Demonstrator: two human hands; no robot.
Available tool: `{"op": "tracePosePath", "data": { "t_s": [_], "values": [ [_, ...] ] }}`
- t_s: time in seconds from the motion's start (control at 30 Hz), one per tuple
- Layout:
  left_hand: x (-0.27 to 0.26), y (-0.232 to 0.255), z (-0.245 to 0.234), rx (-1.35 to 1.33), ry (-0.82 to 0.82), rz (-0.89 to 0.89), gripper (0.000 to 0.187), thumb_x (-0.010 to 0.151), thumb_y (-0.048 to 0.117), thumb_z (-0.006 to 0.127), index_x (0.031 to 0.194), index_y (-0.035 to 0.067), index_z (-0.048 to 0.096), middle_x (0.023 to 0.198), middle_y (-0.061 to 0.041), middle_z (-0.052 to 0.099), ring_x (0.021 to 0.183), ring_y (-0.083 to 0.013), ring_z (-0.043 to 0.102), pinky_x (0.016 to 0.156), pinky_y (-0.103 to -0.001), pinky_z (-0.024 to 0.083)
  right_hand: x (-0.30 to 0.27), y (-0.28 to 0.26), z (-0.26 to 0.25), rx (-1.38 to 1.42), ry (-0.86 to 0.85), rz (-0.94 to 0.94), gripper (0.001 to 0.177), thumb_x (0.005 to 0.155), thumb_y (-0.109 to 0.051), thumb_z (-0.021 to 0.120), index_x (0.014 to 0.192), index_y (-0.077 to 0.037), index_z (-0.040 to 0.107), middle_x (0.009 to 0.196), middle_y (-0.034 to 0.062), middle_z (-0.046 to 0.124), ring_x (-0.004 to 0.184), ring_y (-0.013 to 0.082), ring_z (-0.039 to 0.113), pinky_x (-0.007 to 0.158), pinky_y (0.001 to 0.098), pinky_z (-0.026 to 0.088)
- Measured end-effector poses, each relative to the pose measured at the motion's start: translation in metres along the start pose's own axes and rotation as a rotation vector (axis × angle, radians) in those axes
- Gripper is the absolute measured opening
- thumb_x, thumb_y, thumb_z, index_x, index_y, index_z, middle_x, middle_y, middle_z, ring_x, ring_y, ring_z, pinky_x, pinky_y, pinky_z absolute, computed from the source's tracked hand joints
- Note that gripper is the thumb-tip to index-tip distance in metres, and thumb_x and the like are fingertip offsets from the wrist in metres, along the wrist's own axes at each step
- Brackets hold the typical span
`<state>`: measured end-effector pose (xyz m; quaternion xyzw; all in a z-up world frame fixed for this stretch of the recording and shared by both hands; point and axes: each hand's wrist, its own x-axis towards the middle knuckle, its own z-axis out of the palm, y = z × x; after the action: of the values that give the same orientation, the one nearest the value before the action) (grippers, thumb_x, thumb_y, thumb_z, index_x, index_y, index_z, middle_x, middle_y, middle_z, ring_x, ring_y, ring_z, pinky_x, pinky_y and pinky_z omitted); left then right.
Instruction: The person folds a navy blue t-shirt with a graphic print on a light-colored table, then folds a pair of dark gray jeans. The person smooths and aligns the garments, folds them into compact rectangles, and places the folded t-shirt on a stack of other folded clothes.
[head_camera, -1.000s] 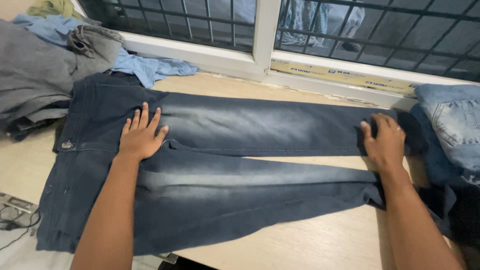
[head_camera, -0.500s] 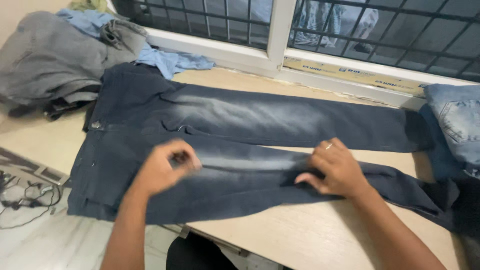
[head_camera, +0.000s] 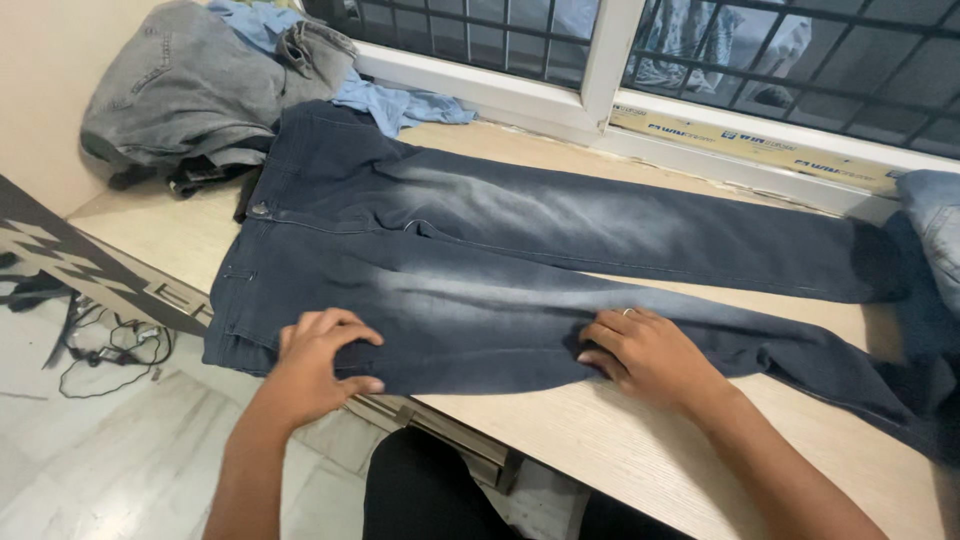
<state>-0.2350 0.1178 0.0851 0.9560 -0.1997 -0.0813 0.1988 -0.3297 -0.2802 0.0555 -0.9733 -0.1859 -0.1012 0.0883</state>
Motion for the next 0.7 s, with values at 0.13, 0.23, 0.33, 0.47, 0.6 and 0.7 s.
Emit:
{"op": "tracePosePath", "data": {
  "t_s": [0.13, 0.23, 0.33, 0.47, 0.6, 0.7],
  "values": [
    [-0.006, -0.018, 0.007, 0.015, 0.109, -0.022, 0.048, 0.061, 0.032, 0.093, 0.106, 0.026, 0.075, 0.131, 0.007, 0.058, 0.136, -0.0199, 0.043, 0.114, -0.041, 0.034, -0.003, -0.004, 0.004, -0.043, 0.1, -0.084, 0.026, 0.087, -0.028, 0.07, 0.095, -0.003, 0.069, 0.095, 0.0118, 0.07, 0.091, 0.032, 0.067, 0.083, 0.0435, 0.052],
    [-0.01, -0.028, 0.012, 0.078, 0.148, -0.045, 0.058, 0.058, 0.029, 0.096, 0.11, 0.027, 0.071, 0.134, 0.004, 0.054, 0.135, -0.0207, 0.041, 0.112, -0.044, 0.032, -0.003, -0.006, 0.009, -0.1, 0.202, -0.056, 0.023, 0.09, -0.027, 0.067, 0.094, -0.005, 0.067, 0.094, 0.0111, 0.072, 0.087, 0.0314, 0.07, 0.08, 0.0437, 0.054],
    [-0.013, -0.042, 0.016, 0.169, 0.243, -0.064, 0.075, 0.053, 0.014, 0.094, 0.121, 0.027, 0.066, 0.136, -0.002, 0.05, 0.132, -0.0261, 0.04, 0.108, -0.049, 0.031, -0.006, -0.004, 0.006, -0.149, 0.265, 0.041, 0.023, 0.094, -0.028, 0.068, 0.096, -0.005, 0.066, 0.086, 0.0116, 0.074, 0.079, 0.0321, 0.073, 0.067, 0.0439, 0.055],
    [-0.025, -0.068, 0.015, 0.233, 0.511, 0.032, 0.054, 0.062, -0.007, 0.075, 0.109, 0.018, 0.067, 0.126, -0.005, 0.06, 0.128, -0.0297, 0.052, 0.102, -0.049, 0.039, -0.007, -0.011, -0.007, -0.07, 0.304, 0.035, 0.023, 0.091, -0.028, 0.072, 0.1, -0.007, 0.066, 0.085, 0.0097, 0.078, 0.069, 0.0303, 0.074, 0.055, 0.0417, 0.056],
    [-0.035, -0.095, 0.009, 0.082, 0.762, 0.11, 0.036, 0.077, -0.01, 0.065, 0.106, 0.011, 0.064, 0.112, -0.005, 0.069, 0.113, -0.0296, 0.063, 0.101, -0.047, 0.043, -0.007, -0.016, -0.028, 0.21, -0.043, 0.27, 0.057, 0.071, -0.046, 0.084, 0.115, -0.012, 0.07, 0.084, 0.012, 0.079, 0.071, 0.029, 0.077, 0.061, 0.0427, 0.058],
    [-0.037, -0.11, 0.004, 0.132, 0.917, 0.174, 0.03, 0.087, -0.012, 0.062, 0.11, 0.008, 0.062, 0.108, -0.007, 0.068, 0.109, -0.0304, 0.064, 0.105, -0.043, 0.044, -0.007, -0.014, -0.039, 0.335, -0.231, 0.257, 0.063, 0.066, -0.05, 0.089, 0.114, -0.013, 0.074, 0.088, 0.0107, 0.08, 0.079, 0.0264, 0.078, 0.071, 0.0414, 0.06]
  ]
}}
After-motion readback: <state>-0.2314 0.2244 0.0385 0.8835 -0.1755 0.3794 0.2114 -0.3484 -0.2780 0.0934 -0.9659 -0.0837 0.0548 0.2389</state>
